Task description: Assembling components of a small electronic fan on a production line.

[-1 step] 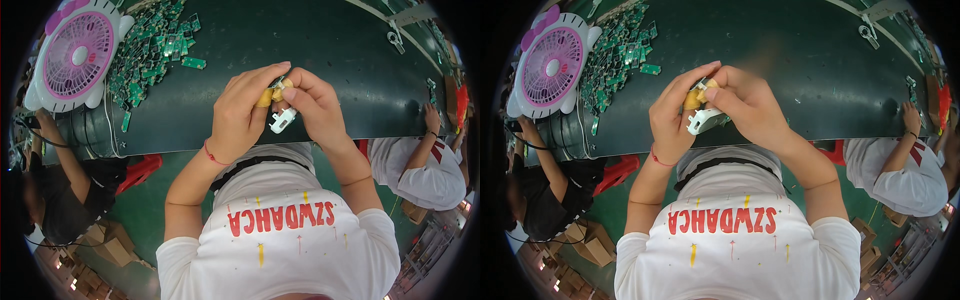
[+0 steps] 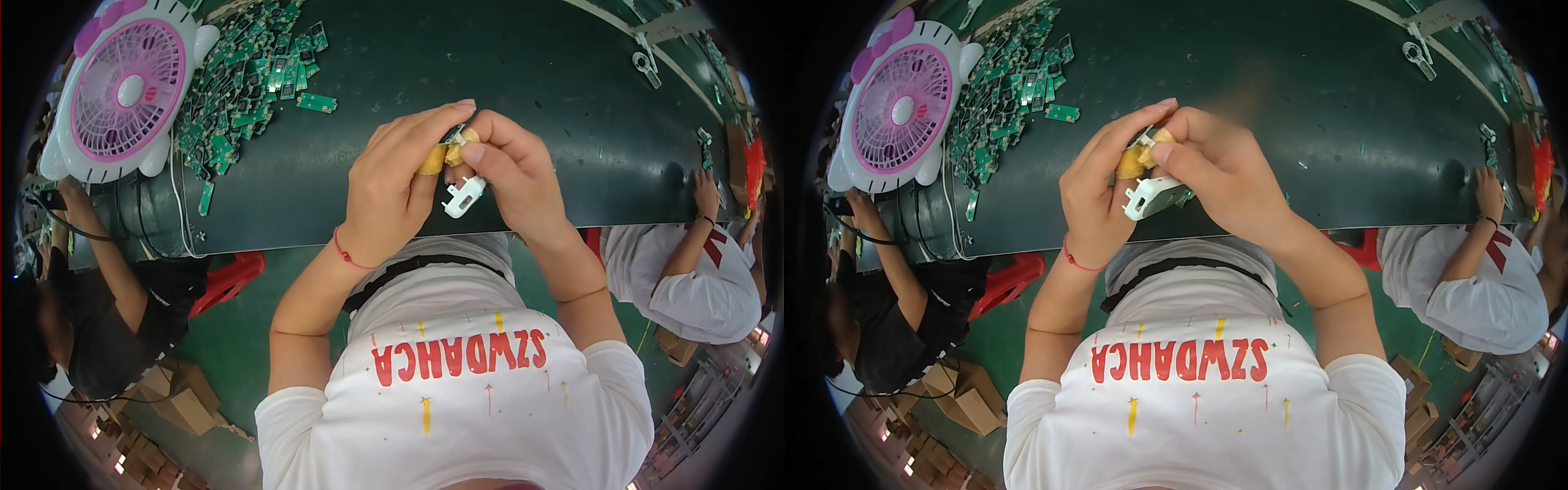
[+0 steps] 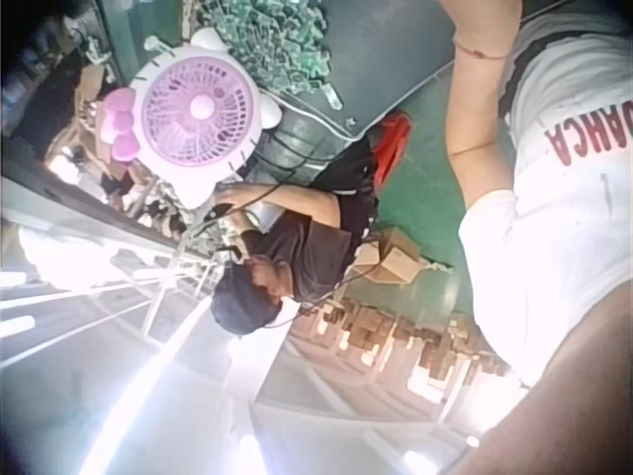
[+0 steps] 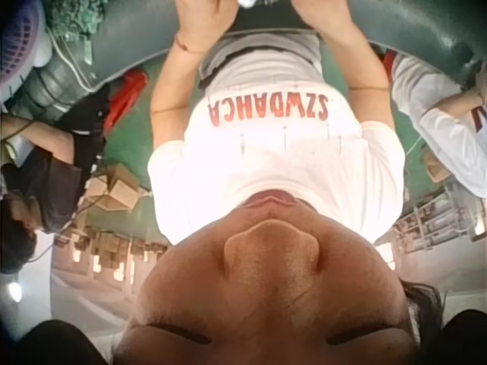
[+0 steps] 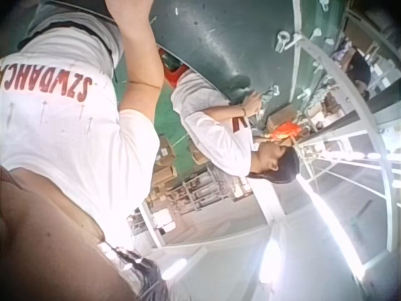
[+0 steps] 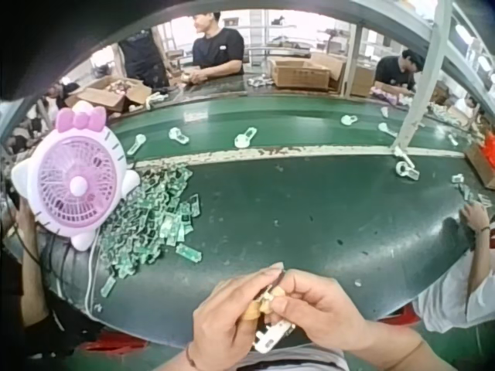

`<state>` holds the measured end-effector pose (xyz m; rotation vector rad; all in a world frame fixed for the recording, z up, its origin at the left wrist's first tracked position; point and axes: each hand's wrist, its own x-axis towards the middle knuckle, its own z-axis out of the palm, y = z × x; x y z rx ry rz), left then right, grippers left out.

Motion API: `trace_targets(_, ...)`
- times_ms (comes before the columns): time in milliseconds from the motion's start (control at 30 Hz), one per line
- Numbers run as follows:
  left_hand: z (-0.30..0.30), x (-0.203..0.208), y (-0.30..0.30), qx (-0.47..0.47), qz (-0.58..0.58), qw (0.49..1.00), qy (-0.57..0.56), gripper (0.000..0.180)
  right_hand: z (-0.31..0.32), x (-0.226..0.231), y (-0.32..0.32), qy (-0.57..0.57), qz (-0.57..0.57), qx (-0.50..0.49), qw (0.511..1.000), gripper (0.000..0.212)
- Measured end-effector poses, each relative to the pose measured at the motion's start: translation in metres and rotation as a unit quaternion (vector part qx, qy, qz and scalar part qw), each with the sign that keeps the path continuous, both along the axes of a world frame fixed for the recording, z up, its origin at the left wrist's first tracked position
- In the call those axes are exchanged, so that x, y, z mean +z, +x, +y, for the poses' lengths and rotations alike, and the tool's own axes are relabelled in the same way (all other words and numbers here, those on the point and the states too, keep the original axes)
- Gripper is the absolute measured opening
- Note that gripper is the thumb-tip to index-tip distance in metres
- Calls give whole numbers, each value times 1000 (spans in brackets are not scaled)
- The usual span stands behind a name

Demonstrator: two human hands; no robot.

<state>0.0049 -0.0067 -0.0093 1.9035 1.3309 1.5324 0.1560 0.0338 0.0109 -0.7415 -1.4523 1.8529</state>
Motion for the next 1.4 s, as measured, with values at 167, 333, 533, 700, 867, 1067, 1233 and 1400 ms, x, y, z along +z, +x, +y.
trace_targets(167, 4, -2, -6, -12, 36, 999, 36, 46, 2, 5, 4, -42, 14, 26, 999, 15)
trace_targets(333, 1, -2, -2, 4, 2, 1000, 29, 46, 4, 10, 2, -75, 22, 52, 996, 15)
trace_targets(533, 4, -3, -6, 15, 38, 997, 67, 46, 5, 10, 1, -95, 24, 45, 994, 16)
trace_targets(700, 3, -1, -5, 32, 51, 995, 80, 45, 6, 11, 0, -95, 19, 65, 993, 16)
trace_targets(867, 5, -3, -8, 33, 74, 991, 107, 48, 5, 12, 1, -88, 22, 59, 994, 16)
trace_targets(1067, 0, 1, -9, 28, 91, 991, 95, 50, 5, 11, 0, -84, 23, 60, 994, 16)
trace_targets(1233, 0, 1, -13, 32, 120, 987, 105, 51, 8, 13, 0, -87, 5, 70, 994, 16)
trace_targets(1400, 6, -4, -13, 57, 124, 988, 71, 51, 8, 14, -7, 46, -38, -11, 998, 12)
